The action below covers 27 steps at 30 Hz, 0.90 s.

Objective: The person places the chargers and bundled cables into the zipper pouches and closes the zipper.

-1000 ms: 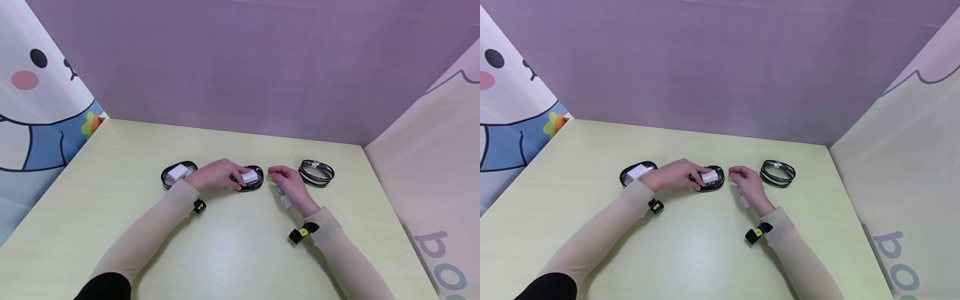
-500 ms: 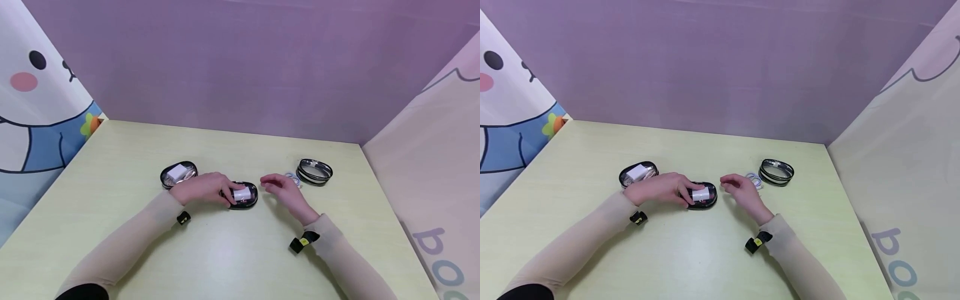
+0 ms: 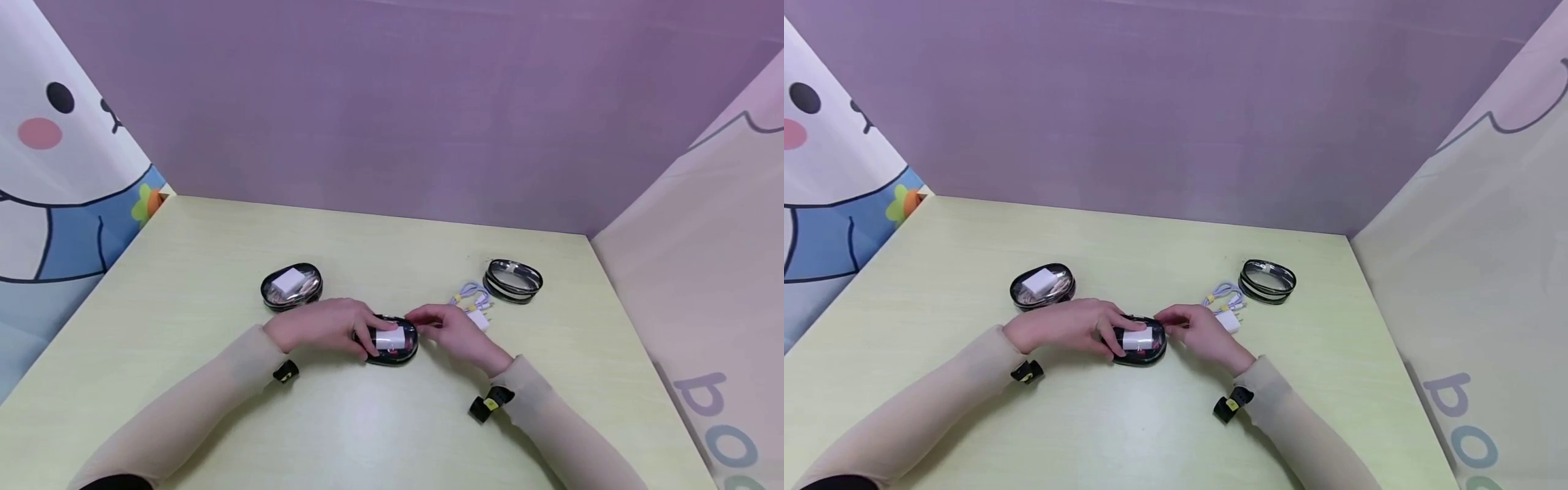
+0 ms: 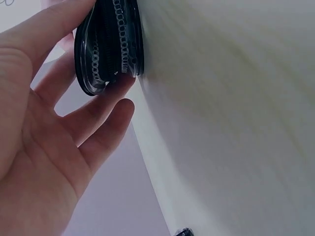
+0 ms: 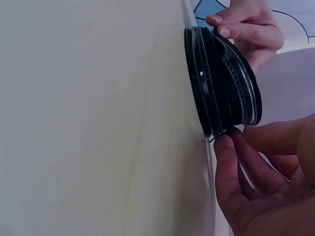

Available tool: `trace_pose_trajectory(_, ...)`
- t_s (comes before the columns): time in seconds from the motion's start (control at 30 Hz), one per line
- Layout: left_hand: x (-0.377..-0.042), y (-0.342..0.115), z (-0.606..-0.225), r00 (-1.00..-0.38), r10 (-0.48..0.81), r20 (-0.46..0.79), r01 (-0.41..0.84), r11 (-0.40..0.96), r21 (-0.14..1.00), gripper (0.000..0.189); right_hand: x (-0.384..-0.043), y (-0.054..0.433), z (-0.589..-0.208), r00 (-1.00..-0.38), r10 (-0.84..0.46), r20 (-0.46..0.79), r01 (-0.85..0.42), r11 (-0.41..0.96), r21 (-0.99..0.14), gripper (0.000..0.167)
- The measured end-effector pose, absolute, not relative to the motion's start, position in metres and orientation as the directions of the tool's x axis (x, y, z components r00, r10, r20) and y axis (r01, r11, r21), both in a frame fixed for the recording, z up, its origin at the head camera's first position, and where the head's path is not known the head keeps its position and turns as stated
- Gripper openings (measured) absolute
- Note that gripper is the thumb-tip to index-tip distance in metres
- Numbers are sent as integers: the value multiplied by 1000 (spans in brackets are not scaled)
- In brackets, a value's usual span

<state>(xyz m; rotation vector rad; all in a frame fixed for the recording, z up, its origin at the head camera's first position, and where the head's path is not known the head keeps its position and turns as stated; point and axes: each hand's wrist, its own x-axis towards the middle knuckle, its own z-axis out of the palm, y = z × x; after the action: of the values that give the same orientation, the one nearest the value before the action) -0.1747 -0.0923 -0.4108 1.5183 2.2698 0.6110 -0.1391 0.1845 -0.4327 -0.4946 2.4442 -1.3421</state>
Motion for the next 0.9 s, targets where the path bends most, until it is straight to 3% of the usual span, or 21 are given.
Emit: trace_pose_trajectory(0.9,-170,-95,-410,-378,925,-27,780,334,529,22,-146,171,-424,-886,-443,-139,-268,732,-626,10)
